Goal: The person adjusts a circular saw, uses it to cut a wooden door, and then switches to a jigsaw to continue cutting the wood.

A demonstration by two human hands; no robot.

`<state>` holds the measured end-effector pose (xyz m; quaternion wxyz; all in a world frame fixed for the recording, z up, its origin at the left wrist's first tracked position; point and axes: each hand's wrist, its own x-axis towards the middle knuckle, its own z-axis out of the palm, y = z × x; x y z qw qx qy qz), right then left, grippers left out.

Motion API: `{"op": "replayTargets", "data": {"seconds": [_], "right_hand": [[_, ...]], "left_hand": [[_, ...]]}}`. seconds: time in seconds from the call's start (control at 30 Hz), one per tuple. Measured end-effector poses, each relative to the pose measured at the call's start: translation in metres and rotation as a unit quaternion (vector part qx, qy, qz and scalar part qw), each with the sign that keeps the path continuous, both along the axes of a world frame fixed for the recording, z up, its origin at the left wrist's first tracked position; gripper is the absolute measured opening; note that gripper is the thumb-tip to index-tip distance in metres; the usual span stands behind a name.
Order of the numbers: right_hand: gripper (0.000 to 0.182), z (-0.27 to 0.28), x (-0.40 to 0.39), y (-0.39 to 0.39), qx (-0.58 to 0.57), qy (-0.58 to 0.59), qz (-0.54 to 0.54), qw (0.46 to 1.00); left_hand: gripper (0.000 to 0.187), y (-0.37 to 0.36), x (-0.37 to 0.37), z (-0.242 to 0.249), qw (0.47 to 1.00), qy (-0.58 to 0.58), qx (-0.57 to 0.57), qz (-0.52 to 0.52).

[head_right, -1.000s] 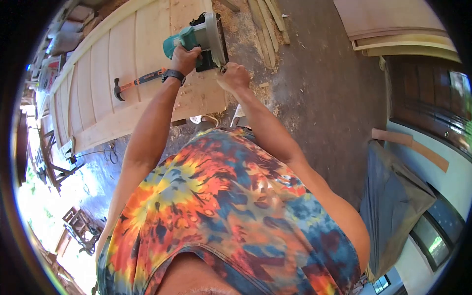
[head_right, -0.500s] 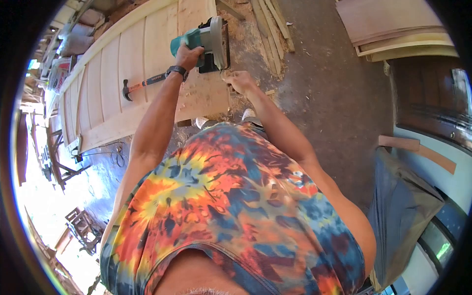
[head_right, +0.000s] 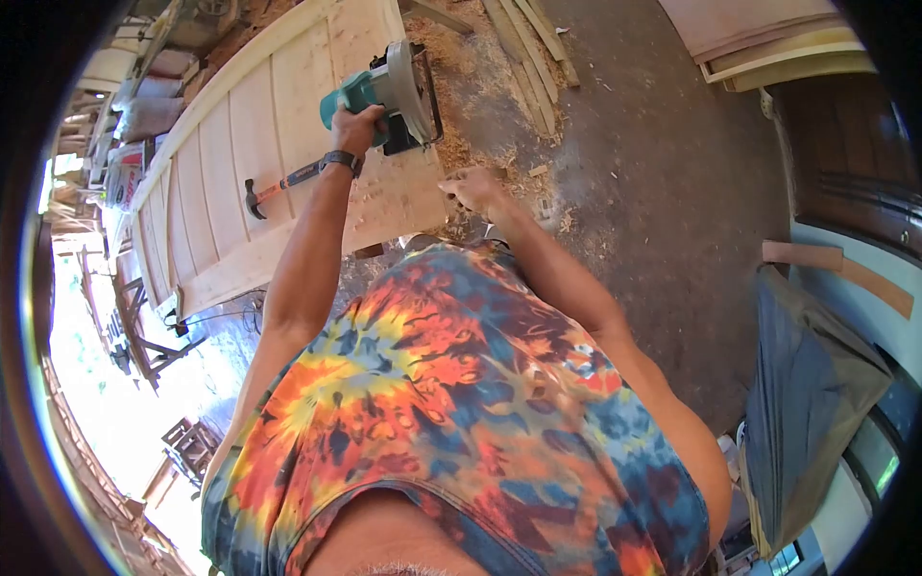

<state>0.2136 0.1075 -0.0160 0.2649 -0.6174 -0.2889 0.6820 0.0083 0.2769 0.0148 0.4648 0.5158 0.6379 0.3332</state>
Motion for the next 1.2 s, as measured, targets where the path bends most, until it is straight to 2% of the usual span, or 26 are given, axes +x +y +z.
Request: {"op": "replayTargets", "data": {"seconds": [0.07, 0.2, 0.27, 0.37, 0.47, 0.6, 0.7, 0.77, 0.9, 0.97, 1.0, 1.07, 1.1, 1.17, 1.2], "right_hand": [[0.029, 0.001, 0.003, 0.004, 0.019, -0.031, 0.04, 0.999], [0.029, -0.005, 0.008, 0.011, 0.048, -0.042, 0.039, 0.997], [0.03, -0.008, 0.001, 0.014, 0.018, -0.022, 0.047, 0.998], [0.031, -0.033, 0.003, 0.015, 0.046, -0.045, 0.051, 0.997], [0.032, -0.007, 0.003, 0.014, 0.008, -0.002, 0.029, 1.0], [0.032, -0.007, 0.0, 0.016, 0.032, -0.017, 0.05, 0.998], [0.032, 0.003, -0.006, 0.02, -0.007, -0.001, 0.046, 0.999], [0.026, 0.011, -0.01, 0.021, 0.097, -0.027, 0.021, 0.995], [0.026, -0.003, -0.01, 0.029, 0.108, -0.052, -0.011, 0.993], [0.03, -0.01, -0.013, 0.029, 0.105, -0.135, 0.023, 0.985], [0.03, -0.004, -0.014, 0.029, 0.106, -0.137, 0.019, 0.985], [0.047, 0.009, -0.024, 0.022, 0.18, -0.282, 0.182, 0.924], [0.047, 0.012, -0.032, 0.013, 0.182, -0.285, 0.177, 0.924], [0.073, 0.01, -0.047, -0.009, 0.36, -0.405, 0.235, 0.807], [0.073, 0.008, -0.048, -0.009, 0.36, -0.409, 0.23, 0.807]], "left_hand": [[0.022, -0.005, 0.005, 0.002, 0.999, -0.024, 0.025, 0.014], [0.018, -0.009, 0.009, 0.014, 1.0, -0.026, 0.01, -0.004], [0.013, -0.011, 0.007, 0.016, 0.992, -0.119, -0.009, 0.037], [0.012, -0.018, 0.013, 0.016, 0.993, -0.109, 0.004, 0.046], [0.012, -0.019, 0.016, 0.021, 0.991, -0.113, -0.025, 0.073], [0.013, -0.022, 0.022, 0.027, 0.985, -0.139, -0.034, 0.092], [0.014, -0.023, 0.026, 0.032, 0.984, -0.139, -0.033, 0.103], [0.017, -0.023, 0.03, 0.038, 0.987, -0.114, -0.053, 0.104], [0.019, -0.024, 0.038, 0.036, 0.982, -0.13, -0.079, 0.115], [0.019, -0.024, 0.036, 0.03, 0.981, -0.142, -0.071, 0.116], [0.019, -0.024, 0.04, 0.033, 0.981, -0.143, -0.07, 0.111], [0.018, -0.024, 0.047, 0.04, 0.981, -0.127, -0.075, 0.128], [0.018, -0.024, 0.051, 0.042, 0.981, -0.128, -0.072, 0.123], [0.018, -0.03, 0.059, 0.044, 0.985, -0.085, -0.087, 0.122], [0.018, -0.031, 0.062, 0.043, 0.986, -0.086, -0.085, 0.116]]}}
